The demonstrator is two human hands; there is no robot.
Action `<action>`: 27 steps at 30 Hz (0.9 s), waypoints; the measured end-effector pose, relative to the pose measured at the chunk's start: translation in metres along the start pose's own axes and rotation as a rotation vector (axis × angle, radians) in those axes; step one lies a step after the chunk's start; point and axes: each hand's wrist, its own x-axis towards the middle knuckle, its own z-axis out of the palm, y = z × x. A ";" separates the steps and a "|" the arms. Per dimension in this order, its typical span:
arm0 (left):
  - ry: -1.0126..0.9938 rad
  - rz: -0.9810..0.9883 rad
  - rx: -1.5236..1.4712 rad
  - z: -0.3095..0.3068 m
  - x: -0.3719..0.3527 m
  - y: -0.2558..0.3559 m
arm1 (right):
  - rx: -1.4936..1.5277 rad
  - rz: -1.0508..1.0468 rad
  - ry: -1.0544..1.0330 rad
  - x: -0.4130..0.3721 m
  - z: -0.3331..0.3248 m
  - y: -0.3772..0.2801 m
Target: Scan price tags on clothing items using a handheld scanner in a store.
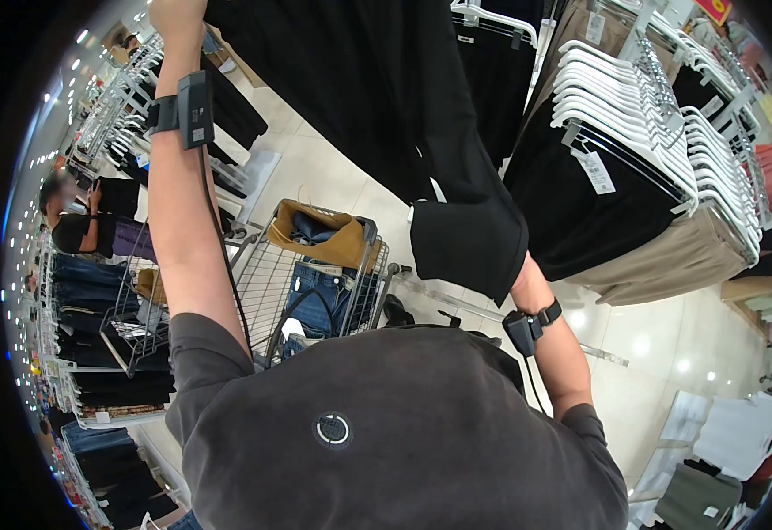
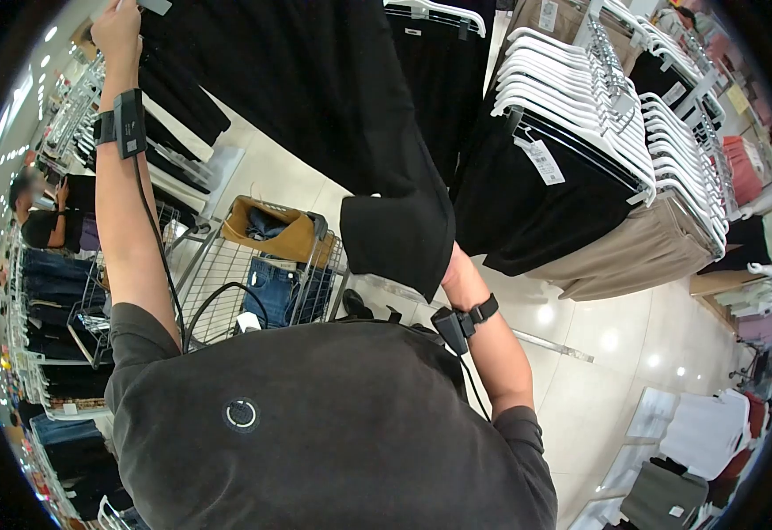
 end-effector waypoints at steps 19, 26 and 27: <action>0.015 -0.117 0.052 -0.004 -0.006 0.020 | -0.166 -0.086 -0.414 0.014 0.030 -0.033; 0.017 0.023 0.016 -0.004 -0.005 0.010 | -1.406 -0.392 -0.017 0.006 0.050 -0.025; -0.007 0.021 -0.025 -0.004 -0.006 0.010 | -1.417 -0.390 -0.021 0.006 0.051 -0.026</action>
